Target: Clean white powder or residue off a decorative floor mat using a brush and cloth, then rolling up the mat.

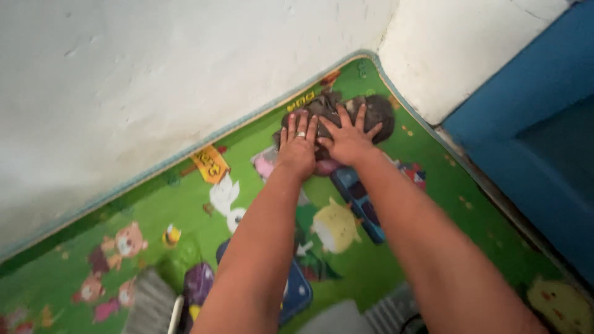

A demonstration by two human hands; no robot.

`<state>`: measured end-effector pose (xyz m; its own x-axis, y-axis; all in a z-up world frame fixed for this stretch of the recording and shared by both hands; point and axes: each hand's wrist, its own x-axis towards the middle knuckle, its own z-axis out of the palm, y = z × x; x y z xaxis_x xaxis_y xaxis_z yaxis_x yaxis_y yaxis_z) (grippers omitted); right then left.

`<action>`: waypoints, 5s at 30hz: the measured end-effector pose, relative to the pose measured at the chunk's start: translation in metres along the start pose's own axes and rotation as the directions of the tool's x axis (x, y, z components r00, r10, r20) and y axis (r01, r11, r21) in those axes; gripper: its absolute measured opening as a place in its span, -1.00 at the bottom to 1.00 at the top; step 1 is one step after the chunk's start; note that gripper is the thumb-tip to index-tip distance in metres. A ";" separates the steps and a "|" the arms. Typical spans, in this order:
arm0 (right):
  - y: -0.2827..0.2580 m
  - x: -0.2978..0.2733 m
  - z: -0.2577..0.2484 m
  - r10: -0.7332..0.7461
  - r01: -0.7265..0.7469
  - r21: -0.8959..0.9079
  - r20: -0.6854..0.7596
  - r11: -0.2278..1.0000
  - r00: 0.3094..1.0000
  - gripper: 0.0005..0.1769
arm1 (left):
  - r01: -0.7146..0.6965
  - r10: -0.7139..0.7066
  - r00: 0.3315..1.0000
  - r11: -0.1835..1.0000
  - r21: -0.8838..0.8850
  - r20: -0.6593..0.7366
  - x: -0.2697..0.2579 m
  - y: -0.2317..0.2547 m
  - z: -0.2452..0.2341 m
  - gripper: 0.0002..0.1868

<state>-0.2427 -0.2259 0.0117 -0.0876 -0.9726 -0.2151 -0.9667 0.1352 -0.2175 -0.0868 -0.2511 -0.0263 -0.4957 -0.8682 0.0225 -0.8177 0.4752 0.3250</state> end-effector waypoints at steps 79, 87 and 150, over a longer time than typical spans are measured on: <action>0.123 -0.316 0.054 0.326 -0.326 0.021 0.008 0.945 0.945 -0.22 | -0.273 0.277 0.951 0.961 -0.048 0.136 -0.213 0.211 0.054 -0.10; 0.145 -0.208 0.035 0.324 -0.324 -0.021 -0.021 0.946 0.946 -0.22 | -0.155 0.175 0.970 0.980 -0.125 0.171 -0.111 0.196 0.046 -0.18; -0.037 -0.266 -0.002 0.009 0.165 0.424 -0.380 0.890 0.925 -0.27 | 0.639 -0.896 0.403 0.421 -0.643 -0.186 -0.489 -0.013 -0.057 -0.70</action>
<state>-0.1840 0.0279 0.0790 -0.1814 -0.9702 0.1604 -0.7732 0.0399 -0.6330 0.1835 0.1591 0.0127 0.5871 -0.8025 -0.1066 -0.4727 -0.4468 0.7596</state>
